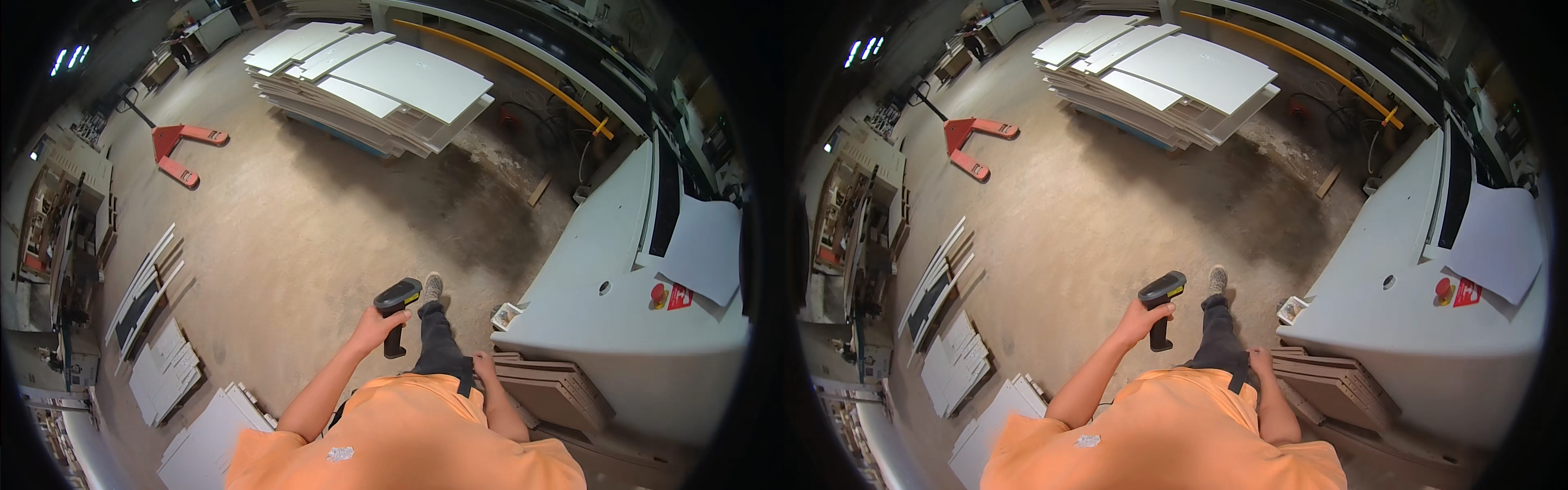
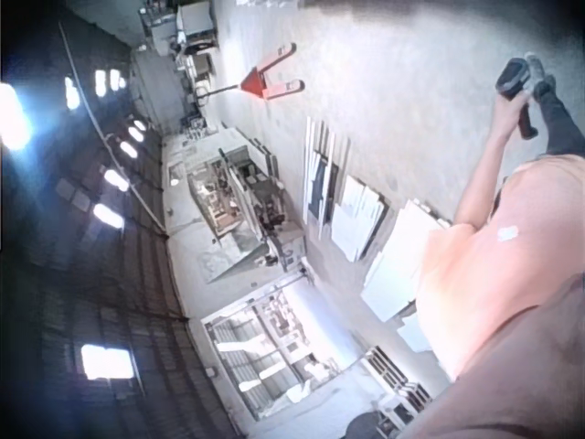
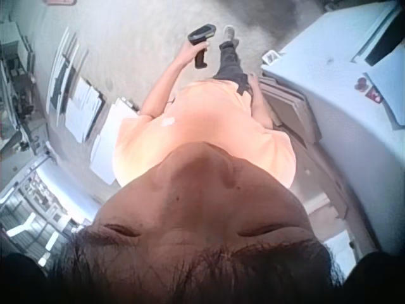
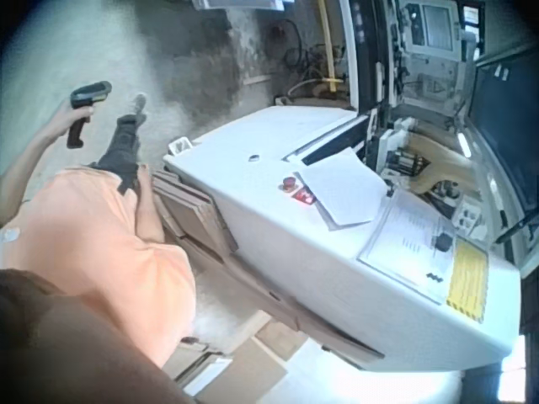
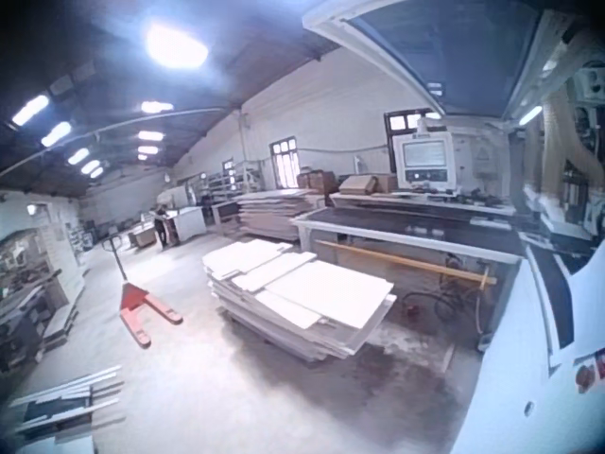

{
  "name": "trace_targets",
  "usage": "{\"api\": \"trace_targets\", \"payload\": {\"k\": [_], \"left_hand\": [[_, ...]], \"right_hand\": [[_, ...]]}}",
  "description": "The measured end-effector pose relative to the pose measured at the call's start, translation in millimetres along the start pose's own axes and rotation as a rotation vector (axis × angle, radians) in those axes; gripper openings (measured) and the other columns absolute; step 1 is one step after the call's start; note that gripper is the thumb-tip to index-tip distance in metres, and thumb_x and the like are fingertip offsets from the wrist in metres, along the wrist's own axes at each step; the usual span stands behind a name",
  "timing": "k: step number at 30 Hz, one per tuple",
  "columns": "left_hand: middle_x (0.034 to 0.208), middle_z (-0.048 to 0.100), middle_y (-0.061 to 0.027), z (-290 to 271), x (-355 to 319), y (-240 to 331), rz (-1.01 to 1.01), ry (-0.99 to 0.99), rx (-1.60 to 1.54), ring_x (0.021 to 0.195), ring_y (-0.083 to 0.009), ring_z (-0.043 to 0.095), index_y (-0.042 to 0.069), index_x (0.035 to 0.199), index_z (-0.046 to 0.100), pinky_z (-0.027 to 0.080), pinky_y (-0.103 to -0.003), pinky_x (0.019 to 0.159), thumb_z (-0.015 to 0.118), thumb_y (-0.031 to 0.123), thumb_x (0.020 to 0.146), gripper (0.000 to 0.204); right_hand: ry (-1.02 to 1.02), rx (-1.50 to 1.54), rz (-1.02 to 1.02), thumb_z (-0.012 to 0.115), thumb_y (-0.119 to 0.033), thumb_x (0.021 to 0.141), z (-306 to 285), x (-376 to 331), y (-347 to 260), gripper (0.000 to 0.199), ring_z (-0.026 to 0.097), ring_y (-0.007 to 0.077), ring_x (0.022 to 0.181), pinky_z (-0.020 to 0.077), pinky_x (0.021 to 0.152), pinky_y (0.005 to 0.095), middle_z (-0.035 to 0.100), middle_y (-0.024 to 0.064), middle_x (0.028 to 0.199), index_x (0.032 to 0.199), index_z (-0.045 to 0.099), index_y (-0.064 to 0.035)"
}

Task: The person scans white panels with a handheld barcode scanner, places them on a machine table, and stacks them on the floor. The person repeats this process for multiple panels throughout the clip.

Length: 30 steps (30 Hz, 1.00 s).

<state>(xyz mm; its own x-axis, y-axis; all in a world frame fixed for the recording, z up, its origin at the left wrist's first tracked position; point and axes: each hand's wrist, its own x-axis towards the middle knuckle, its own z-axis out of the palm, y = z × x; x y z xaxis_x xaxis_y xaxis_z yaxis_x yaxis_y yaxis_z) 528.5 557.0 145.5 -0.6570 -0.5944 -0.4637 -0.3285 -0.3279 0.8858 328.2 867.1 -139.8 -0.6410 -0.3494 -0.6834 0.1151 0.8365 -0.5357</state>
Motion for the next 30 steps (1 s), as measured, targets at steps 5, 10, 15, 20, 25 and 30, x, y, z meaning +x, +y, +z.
{"api": "trace_targets", "payload": {"k": [5,10,15,20,25,30], "left_hand": [[0.079,0.069,-0.0063,-7.0,109.3,49.2,-0.089,0.171,-0.046,0.055,-0.0088,0.058,0.002,0.097,0.066,0.04,-0.025,0.042,0.071,0.031,0.087,0.031],[0.074,0.069,-0.007,-36.4,207.5,131.9,-0.11,0.263,-0.07,0.048,-0.0083,0.054,0.004,0.09,0.067,0.03,-0.025,0.036,0.068,0.035,0.088,0.031],[0.073,0.068,-0.006,-75.1,319.2,186.1,-0.041,0.321,0.005,0.05,-0.0076,0.054,0.005,0.091,0.065,0.03,-0.025,0.036,0.067,0.035,0.088,0.03],[0.074,0.069,-0.006,-112.2,440.7,219.8,-0.147,0.275,0.003,0.045,-0.0071,0.052,0.006,0.096,0.064,0.03,-0.023,0.034,0.068,0.039,0.087,0.035],[0.073,0.068,-0.0051,-157.7,551.6,260.2,-0.098,0.196,0.048,0.044,-0.0069,0.052,0.006,0.098,0.064,0.03,-0.023,0.034,0.067,0.039,0.087,0.035],[0.071,0.067,-0.0038,-202.0,638.4,313.1,-0.216,0.125,0.174,0.044,-0.007,0.051,0.006,0.092,0.067,0.029,-0.024,0.034,0.067,0.04,0.086,0.035]], "right_hand": [[-0.247,-0.137,0.032,0.062,-0.014,0.091,-19.1,140.2,-62.6,0.02,0.064,0.025,0.072,0.0506,0.062,0.0395,0.068,0.0156,0.086,0.098,0.067,0.0035],[-0.116,-0.049,0.104,0.06,-0.021,0.084,-64.4,262.6,-218.2,0.026,0.064,0.0216,0.052,0.052,0.05,0.0362,0.066,0.0128,0.062,0.071,0.069,0.0],[-0.091,0.337,-0.078,0.062,-0.022,0.092,-96.2,334.2,-446.4,0.021,0.063,0.0116,0.066,0.0488,0.055,0.0275,0.069,0.005,0.084,0.1,0.065,-0.002],[0.031,0.584,-0.123,0.062,-0.042,0.096,-100.7,395.4,-601.1,0.042,0.065,0.0125,0.085,0.0508,0.069,0.0263,0.069,0.0055,0.103,0.118,0.06,-0.0059],[0.152,0.851,-0.173,0.069,-0.033,0.092,-96.7,469.5,-693.5,0.049,0.064,0.0209,0.098,0.0512,0.082,0.0327,0.067,0.0128,0.112,0.121,0.057,0.0041],[0.166,1.025,-0.14,0.07,-0.015,0.09,-93.7,484.2,-694.3,0.037,0.062,0.0247,0.109,0.0481,0.094,0.0357,0.065,0.0169,0.118,0.117,0.059,0.0089]]}}
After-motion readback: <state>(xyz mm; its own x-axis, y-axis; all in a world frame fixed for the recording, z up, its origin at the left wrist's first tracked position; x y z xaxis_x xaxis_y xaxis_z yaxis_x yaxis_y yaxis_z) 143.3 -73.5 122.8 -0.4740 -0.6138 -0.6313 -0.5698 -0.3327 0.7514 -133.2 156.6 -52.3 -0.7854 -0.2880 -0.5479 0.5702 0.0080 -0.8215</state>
